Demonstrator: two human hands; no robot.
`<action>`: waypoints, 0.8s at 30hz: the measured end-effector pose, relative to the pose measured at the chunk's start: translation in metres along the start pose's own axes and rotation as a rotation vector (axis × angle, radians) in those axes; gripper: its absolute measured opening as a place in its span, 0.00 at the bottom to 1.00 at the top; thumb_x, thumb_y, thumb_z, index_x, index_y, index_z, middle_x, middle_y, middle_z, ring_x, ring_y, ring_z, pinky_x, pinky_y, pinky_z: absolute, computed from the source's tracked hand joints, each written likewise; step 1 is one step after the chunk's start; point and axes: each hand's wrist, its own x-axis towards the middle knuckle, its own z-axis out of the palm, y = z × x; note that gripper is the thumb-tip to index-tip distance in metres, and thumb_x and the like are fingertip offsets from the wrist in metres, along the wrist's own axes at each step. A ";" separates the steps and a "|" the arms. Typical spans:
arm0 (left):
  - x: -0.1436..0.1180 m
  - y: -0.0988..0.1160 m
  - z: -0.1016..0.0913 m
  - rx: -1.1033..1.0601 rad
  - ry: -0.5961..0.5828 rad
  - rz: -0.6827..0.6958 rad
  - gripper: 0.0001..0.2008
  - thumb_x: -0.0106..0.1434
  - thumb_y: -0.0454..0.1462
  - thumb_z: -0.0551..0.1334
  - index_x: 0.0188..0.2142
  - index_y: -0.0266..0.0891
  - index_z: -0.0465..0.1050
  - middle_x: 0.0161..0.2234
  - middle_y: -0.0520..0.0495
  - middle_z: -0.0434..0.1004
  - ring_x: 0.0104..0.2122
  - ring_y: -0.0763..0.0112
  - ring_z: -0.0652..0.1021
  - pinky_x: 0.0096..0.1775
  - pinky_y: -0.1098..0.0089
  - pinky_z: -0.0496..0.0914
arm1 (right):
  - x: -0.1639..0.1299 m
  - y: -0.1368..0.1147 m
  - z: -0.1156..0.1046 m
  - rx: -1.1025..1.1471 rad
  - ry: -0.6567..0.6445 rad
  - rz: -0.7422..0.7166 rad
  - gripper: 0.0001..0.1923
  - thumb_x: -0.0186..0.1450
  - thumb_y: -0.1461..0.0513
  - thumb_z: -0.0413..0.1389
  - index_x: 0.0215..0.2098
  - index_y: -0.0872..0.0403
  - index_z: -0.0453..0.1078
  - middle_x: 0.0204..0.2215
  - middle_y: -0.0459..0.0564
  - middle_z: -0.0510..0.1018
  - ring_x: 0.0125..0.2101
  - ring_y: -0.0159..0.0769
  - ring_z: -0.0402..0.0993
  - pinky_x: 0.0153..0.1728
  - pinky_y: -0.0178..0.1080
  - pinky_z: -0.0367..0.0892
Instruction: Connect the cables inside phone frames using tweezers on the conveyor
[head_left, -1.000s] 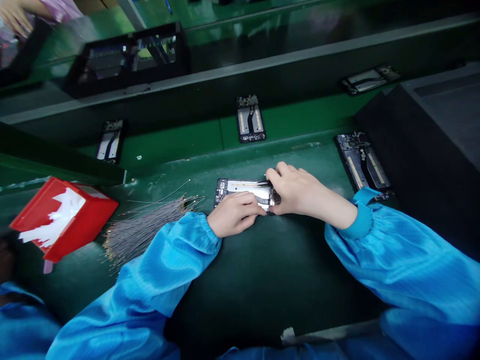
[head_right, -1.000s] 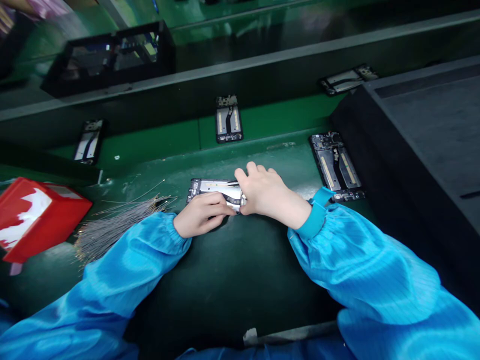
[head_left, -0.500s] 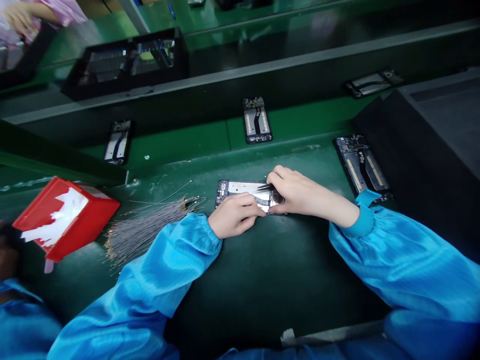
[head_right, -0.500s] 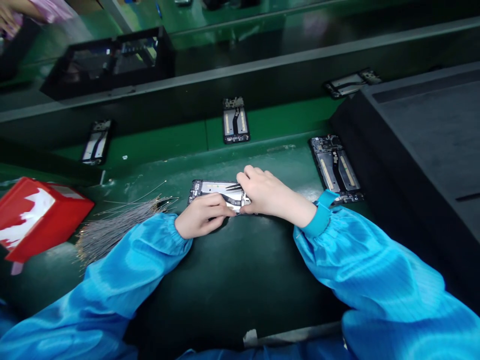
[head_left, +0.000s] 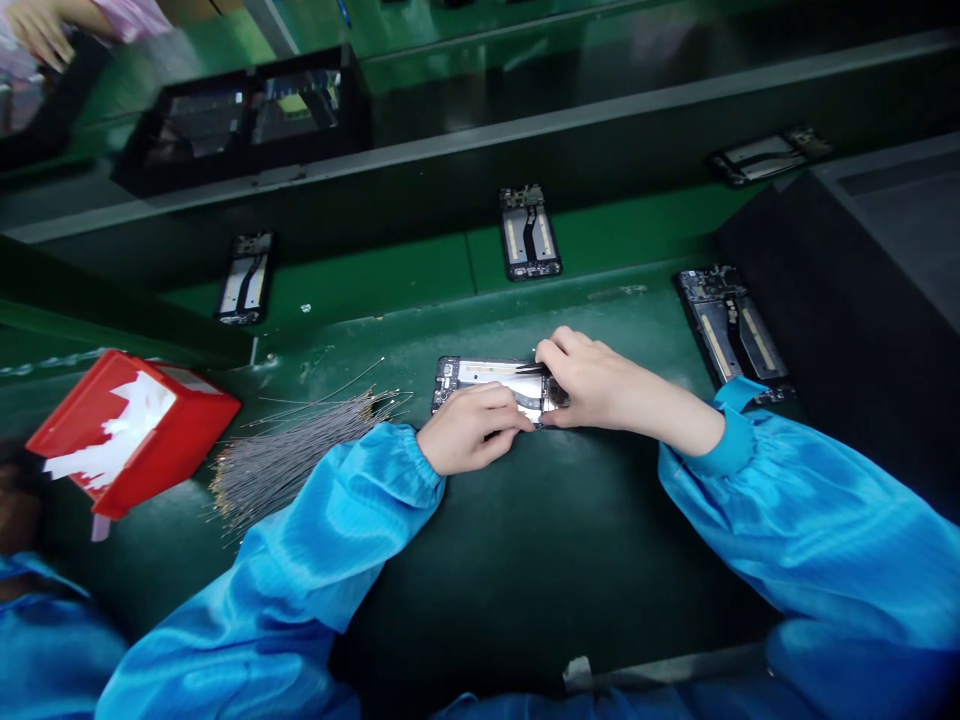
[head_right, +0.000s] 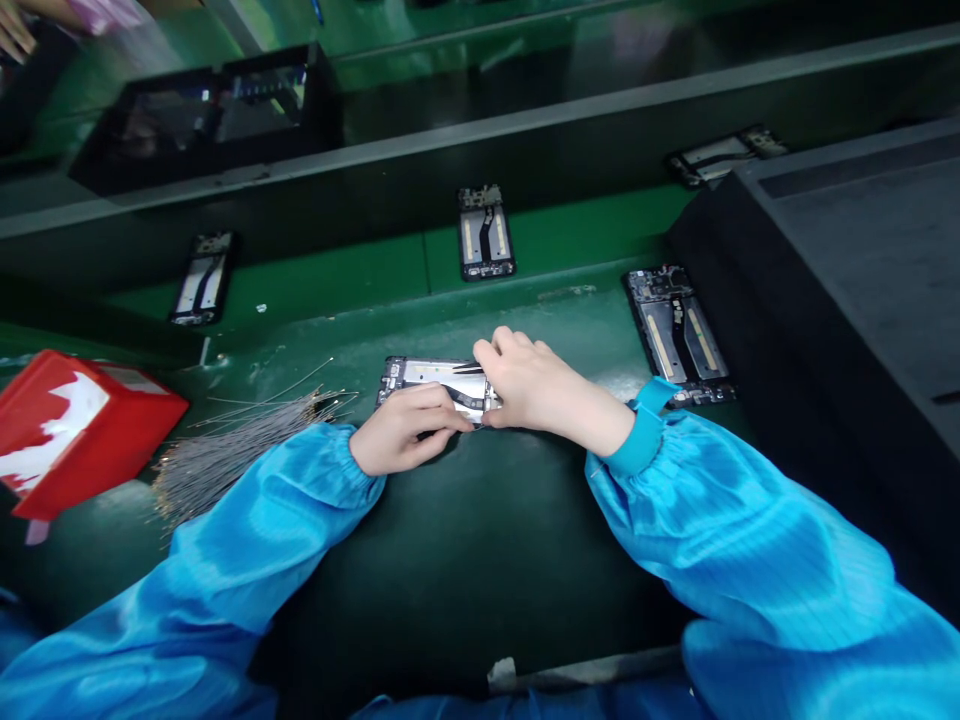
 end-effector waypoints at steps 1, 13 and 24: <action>0.000 0.000 0.000 0.004 0.002 0.005 0.12 0.58 0.31 0.51 0.35 0.38 0.73 0.28 0.47 0.70 0.30 0.72 0.69 0.33 0.72 0.65 | 0.000 -0.002 0.000 -0.022 -0.005 0.015 0.20 0.49 0.56 0.58 0.37 0.54 0.58 0.35 0.53 0.63 0.34 0.43 0.63 0.29 0.39 0.58; 0.003 0.004 0.006 0.088 0.101 -0.188 0.05 0.58 0.31 0.53 0.29 0.36 0.67 0.24 0.52 0.64 0.27 0.74 0.66 0.31 0.74 0.63 | -0.007 0.007 0.008 0.010 0.082 -0.070 0.21 0.52 0.53 0.58 0.39 0.56 0.59 0.37 0.55 0.64 0.37 0.43 0.63 0.32 0.39 0.58; 0.006 0.007 0.007 0.108 0.086 -0.254 0.03 0.55 0.30 0.54 0.26 0.37 0.64 0.22 0.54 0.61 0.25 0.76 0.65 0.30 0.75 0.61 | -0.002 -0.006 -0.004 -0.209 0.055 -0.100 0.19 0.52 0.54 0.59 0.35 0.58 0.61 0.34 0.54 0.67 0.32 0.41 0.65 0.29 0.37 0.53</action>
